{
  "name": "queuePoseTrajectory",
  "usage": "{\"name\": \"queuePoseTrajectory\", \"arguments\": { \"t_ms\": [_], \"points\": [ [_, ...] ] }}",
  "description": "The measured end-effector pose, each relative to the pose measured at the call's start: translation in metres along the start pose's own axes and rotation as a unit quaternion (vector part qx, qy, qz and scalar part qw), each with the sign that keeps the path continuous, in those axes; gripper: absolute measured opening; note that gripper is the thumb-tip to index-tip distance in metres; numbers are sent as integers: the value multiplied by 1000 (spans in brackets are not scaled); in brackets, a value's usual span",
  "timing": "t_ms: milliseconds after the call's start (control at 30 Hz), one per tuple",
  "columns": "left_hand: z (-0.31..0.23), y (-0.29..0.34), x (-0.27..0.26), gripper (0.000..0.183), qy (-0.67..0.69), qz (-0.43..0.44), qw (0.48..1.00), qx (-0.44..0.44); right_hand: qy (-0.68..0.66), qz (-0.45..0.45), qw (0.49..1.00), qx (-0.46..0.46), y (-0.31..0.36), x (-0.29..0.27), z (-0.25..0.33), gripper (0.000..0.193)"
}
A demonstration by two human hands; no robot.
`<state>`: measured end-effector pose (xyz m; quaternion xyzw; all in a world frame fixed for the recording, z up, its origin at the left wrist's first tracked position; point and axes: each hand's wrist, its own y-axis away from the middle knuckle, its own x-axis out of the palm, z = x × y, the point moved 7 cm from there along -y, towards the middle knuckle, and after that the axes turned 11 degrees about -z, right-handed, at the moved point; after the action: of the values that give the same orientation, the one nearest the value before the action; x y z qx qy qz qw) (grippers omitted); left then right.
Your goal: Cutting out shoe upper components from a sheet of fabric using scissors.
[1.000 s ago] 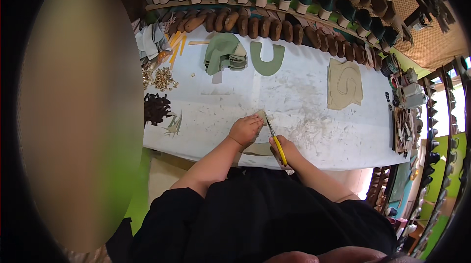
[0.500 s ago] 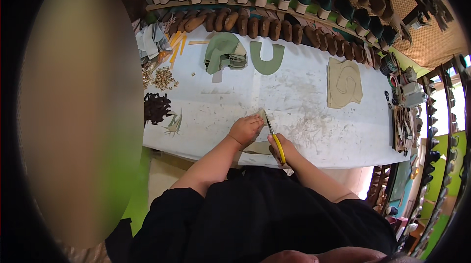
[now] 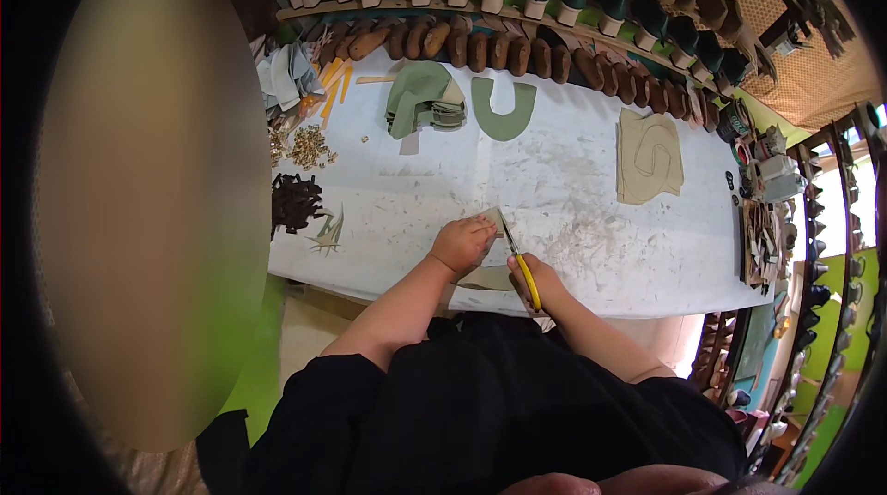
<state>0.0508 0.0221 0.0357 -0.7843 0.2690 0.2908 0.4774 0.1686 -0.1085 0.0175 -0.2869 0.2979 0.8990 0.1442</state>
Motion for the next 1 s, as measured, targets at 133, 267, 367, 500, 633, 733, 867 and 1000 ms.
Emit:
{"name": "queuePoseTrajectory", "arguments": {
  "t_ms": [133, 267, 367, 500, 633, 733, 867, 1000],
  "points": [
    [2, 1, 0, 22, 9, -9, 1000, -7, -10, -3, 1000, 0, 0, 2, -2, 64],
    [3, 1, 0, 21, 18, -5, 1000, -21, -21, 19, 999, 28, -3, 8, -13, 63],
    [-1, -2, -1, 22, 20, -9, 1000, -10, -23, -12, 1000, -10, -8, 8, -21, 63],
    [0, 0, -4, 21, 14, -21, 1000, -2, -53, 28, 998, 35, 5, -12, 16, 64],
    [-2, -2, -5, 20, 29, -19, 999, 0, -59, 55, 994, 69, 1, -14, 20, 66],
    [-4, -4, -6, 20, 28, -18, 999, 2, -36, 49, 996, 58, -2, -14, 15, 67],
    [-3, -2, -5, 21, 28, -20, 999, 3, -13, 12, 1000, -1, -6, -11, 11, 71],
    [-2, 0, -2, 22, 25, -14, 1000, 1, -10, -1, 1000, -20, -7, -7, 5, 71]
  ]
}}
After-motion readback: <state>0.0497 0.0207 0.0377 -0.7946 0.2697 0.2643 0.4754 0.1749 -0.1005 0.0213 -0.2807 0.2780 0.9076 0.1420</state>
